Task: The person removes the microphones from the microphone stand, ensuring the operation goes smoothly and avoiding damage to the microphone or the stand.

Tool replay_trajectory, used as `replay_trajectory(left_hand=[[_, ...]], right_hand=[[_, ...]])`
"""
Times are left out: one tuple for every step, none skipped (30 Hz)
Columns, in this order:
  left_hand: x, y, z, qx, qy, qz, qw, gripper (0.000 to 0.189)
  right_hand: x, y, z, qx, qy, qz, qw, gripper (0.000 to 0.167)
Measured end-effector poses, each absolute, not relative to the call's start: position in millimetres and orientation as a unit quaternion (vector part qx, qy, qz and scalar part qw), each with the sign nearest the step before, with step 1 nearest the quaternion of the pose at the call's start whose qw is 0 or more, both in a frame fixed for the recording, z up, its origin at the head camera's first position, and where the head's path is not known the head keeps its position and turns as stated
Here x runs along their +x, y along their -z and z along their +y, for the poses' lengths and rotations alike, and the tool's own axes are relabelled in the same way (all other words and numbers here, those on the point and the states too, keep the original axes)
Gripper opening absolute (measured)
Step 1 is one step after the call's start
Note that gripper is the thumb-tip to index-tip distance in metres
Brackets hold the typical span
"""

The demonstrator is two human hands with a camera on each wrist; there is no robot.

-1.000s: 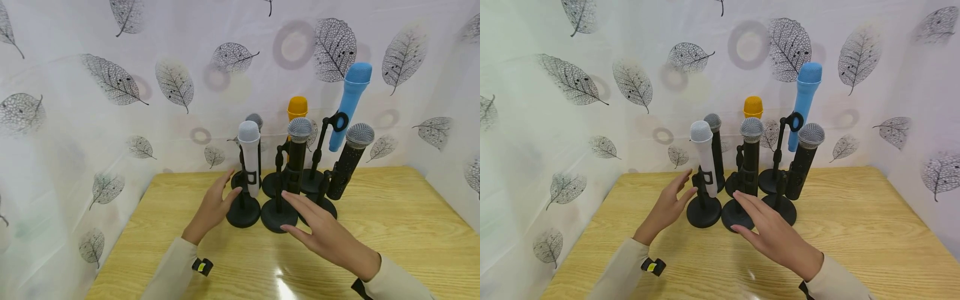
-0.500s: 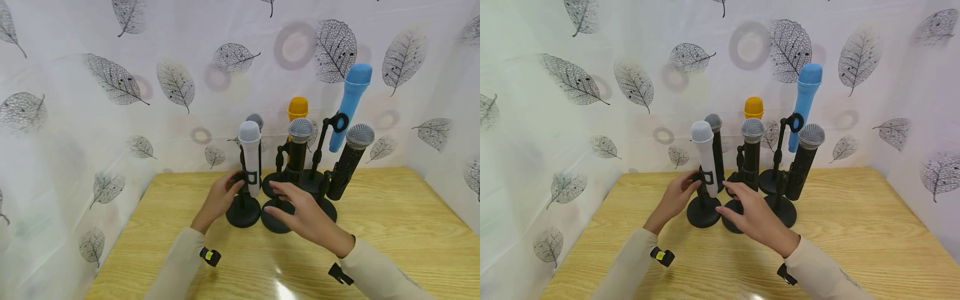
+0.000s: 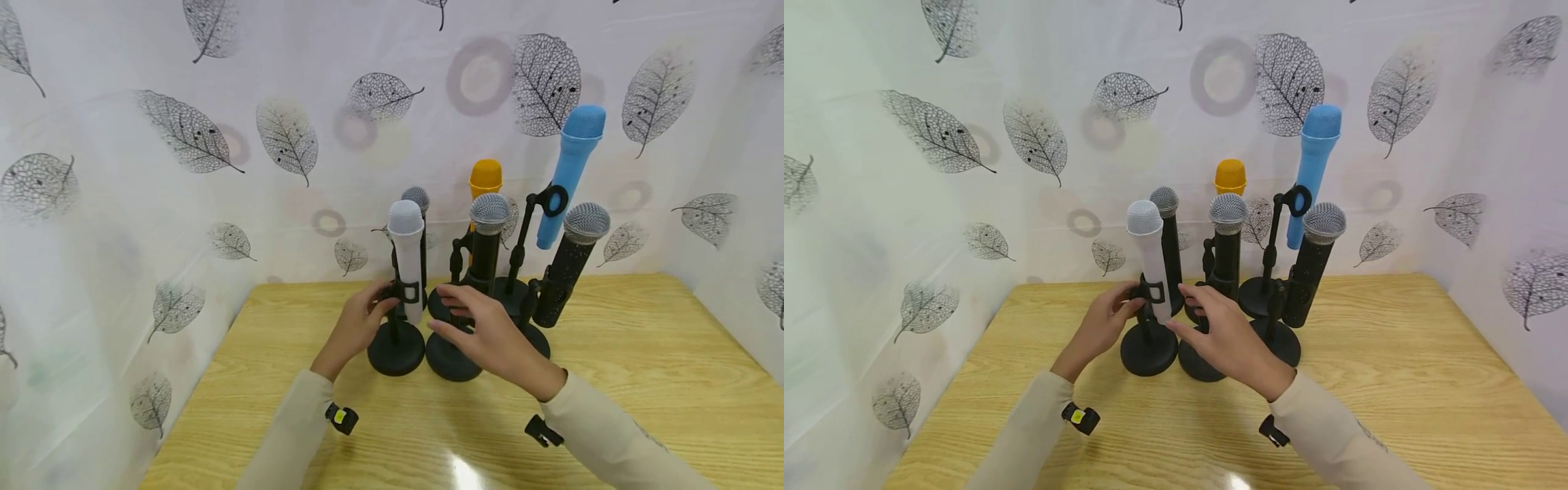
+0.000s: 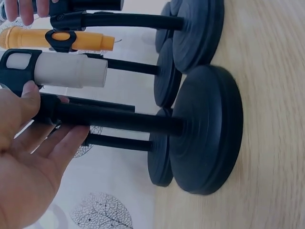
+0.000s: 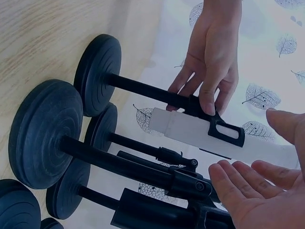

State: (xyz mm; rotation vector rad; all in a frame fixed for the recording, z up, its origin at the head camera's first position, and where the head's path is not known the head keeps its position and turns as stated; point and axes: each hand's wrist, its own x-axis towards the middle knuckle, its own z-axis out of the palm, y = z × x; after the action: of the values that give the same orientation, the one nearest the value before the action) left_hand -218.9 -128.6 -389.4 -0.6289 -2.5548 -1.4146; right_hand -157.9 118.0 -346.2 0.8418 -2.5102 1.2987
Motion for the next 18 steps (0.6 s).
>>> replay_trajectory(left_hand=[[-218.5, 389.6, -129.5, -0.214, 0.47, -0.853, 0.076, 0.028], [-218.0, 389.9, -130.5, -0.218, 0.467, -0.853, 0.075, 0.028], [-217.3, 390.2, -131.3, -0.221, 0.465, -0.854, 0.074, 0.027], [-216.7, 390.3, -131.8, -0.225, 0.464, -0.854, 0.071, 0.026], [-215.9, 390.4, -132.2, -0.226, 0.464, -0.854, 0.067, 0.026], [-214.9, 390.5, -132.5, -0.226, 0.464, -0.854, 0.063, 0.027], [-213.7, 390.7, -132.9, -0.227, 0.465, -0.853, 0.059, 0.027], [-212.3, 391.0, -133.3, -0.228, 0.466, -0.853, 0.057, 0.027], [-210.5, 391.0, -133.5, -0.228, 0.469, -0.852, 0.052, 0.027], [-208.6, 391.0, -133.7, -0.229, 0.471, -0.851, 0.048, 0.027], [-206.6, 391.3, -134.2, -0.23, 0.472, -0.85, 0.045, 0.028], [-204.5, 391.4, -134.6, -0.235, 0.474, -0.847, 0.043, 0.027], [-202.2, 391.1, -135.0, -0.24, 0.476, -0.845, 0.042, 0.027], [-200.1, 391.1, -135.4, -0.243, 0.477, -0.844, 0.04, 0.027], [-198.0, 390.9, -135.8, -0.247, 0.477, -0.842, 0.039, 0.027], [-196.1, 391.0, -136.2, -0.253, 0.476, -0.841, 0.041, 0.027], [-194.3, 391.2, -136.5, -0.258, 0.476, -0.84, 0.044, 0.027], [-192.3, 391.2, -136.6, -0.261, 0.475, -0.839, 0.046, 0.027]], right_hand=[[-158.5, 346.2, 117.6, 0.283, -0.439, -0.847, 0.096, 0.057], [-159.1, 346.1, 117.3, 0.282, -0.44, -0.847, 0.096, 0.057], [-159.4, 346.0, 117.2, 0.28, -0.44, -0.848, 0.096, 0.057], [-159.9, 345.7, 117.2, 0.279, -0.441, -0.848, 0.096, 0.057], [-160.4, 345.5, 117.1, 0.279, -0.442, -0.847, 0.097, 0.056], [-160.8, 345.3, 117.0, 0.279, -0.442, -0.847, 0.098, 0.056], [-161.2, 345.0, 116.9, 0.279, -0.441, -0.847, 0.099, 0.056], [-161.5, 344.7, 116.7, 0.28, -0.442, -0.846, 0.1, 0.056], [-161.8, 344.4, 116.3, 0.28, -0.443, -0.846, 0.1, 0.056], [-161.9, 344.2, 115.9, 0.279, -0.444, -0.846, 0.099, 0.056], [-161.8, 343.8, 115.5, 0.278, -0.445, -0.846, 0.098, 0.056], [-161.7, 343.5, 115.0, 0.278, -0.445, -0.846, 0.098, 0.055], [-161.6, 343.0, 114.7, 0.276, -0.448, -0.845, 0.096, 0.055], [-161.4, 342.7, 114.2, 0.276, -0.449, -0.844, 0.095, 0.055], [-161.3, 342.2, 113.8, 0.276, -0.451, -0.844, 0.095, 0.054], [-161.2, 341.7, 113.5, 0.276, -0.453, -0.843, 0.094, 0.054], [-161.2, 341.2, 113.1, 0.277, -0.455, -0.841, 0.095, 0.053], [-161.3, 341.0, 112.7, 0.278, -0.456, -0.84, 0.095, 0.053]])
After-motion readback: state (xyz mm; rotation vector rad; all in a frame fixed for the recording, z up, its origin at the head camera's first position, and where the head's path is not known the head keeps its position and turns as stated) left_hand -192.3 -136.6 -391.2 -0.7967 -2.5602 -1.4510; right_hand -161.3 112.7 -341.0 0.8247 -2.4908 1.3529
